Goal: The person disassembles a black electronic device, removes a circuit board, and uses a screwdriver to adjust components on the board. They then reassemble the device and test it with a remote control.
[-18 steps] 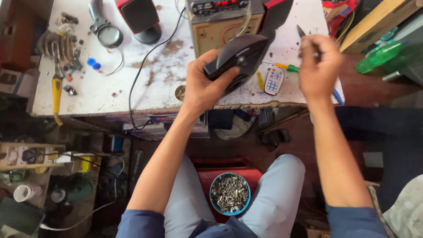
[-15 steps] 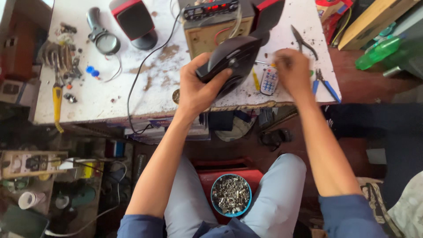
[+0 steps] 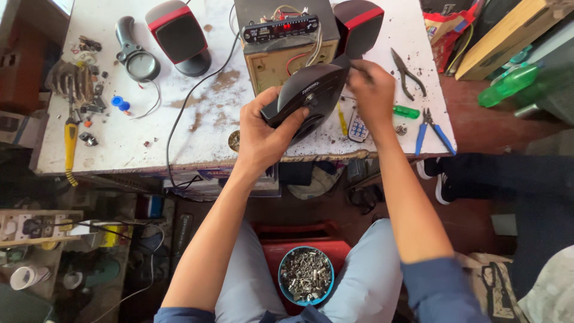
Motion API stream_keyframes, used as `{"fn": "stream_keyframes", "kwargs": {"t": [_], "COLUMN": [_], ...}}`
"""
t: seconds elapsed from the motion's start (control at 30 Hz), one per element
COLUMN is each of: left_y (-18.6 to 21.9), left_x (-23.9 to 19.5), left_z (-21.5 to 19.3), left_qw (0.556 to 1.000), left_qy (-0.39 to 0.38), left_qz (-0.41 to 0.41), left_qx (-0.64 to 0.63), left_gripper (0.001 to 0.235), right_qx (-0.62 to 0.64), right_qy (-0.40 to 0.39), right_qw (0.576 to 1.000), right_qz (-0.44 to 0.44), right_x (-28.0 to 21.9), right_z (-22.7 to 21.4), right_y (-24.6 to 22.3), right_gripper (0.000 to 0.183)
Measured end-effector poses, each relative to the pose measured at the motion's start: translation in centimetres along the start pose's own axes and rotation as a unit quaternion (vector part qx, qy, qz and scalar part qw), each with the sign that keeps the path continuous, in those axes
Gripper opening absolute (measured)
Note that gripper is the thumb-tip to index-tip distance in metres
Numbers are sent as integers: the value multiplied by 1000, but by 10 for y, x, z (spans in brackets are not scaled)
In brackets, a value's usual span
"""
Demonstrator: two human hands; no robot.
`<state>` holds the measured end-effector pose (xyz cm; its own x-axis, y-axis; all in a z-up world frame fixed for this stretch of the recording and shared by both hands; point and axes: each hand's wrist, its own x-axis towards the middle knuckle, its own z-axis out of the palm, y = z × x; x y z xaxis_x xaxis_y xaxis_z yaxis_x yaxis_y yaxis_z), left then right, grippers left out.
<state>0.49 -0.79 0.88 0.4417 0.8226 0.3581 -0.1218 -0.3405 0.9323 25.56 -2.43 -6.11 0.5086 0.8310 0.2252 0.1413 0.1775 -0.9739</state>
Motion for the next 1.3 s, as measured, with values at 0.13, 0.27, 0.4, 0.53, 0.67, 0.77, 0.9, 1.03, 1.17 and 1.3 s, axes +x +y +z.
{"fn": "stream_keyframes", "kwargs": {"t": [0.13, 0.27, 0.4, 0.53, 0.67, 0.77, 0.9, 1.03, 1.17, 1.3], "left_y": [0, -4, -3, -6, -8, -9, -8, -8, -7, -8], "left_x": [2, 1, 4, 5, 5, 3, 2, 3, 3, 2], "left_z": [3, 7, 10, 9, 10, 13, 14, 13, 14, 13], "left_qw": [999, 1000, 1000, 1000, 999, 999, 999, 999, 998, 999], "left_qy": [10, 13, 13, 15, 13, 7, 14, 19, 21, 14], "left_qz": [31, 21, 10, 24, 35, 25, 29, 43, 52, 42], "left_qx": [14, 1, -18, -6, -16, -36, -33, -10, -11, -30], "left_gripper": [17, 19, 17, 19, 19, 19, 19, 20, 19, 18], "right_qx": [386, 487, 529, 541, 539, 504, 294, -50, -102, -185], "right_qy": [-8, -37, -72, -94, -114, -85, 14, 92, 82, 91], "right_qw": [916, 865, 841, 831, 832, 857, 954, 972, 956, 920], "right_qz": [113, 110, 90, 85, 67, 65, -51, -211, -264, -333], "right_x": [-60, -105, -121, -127, -128, -130, -124, -117, -114, -113], "right_z": [-33, -40, -28, -19, -16, -12, 10, 34, 55, 63], "right_y": [-22, -37, -46, -43, -41, -44, -56, -75, -95, -107], "right_gripper": [30, 33, 32, 28, 25, 24, 22, 20, 20, 23]}}
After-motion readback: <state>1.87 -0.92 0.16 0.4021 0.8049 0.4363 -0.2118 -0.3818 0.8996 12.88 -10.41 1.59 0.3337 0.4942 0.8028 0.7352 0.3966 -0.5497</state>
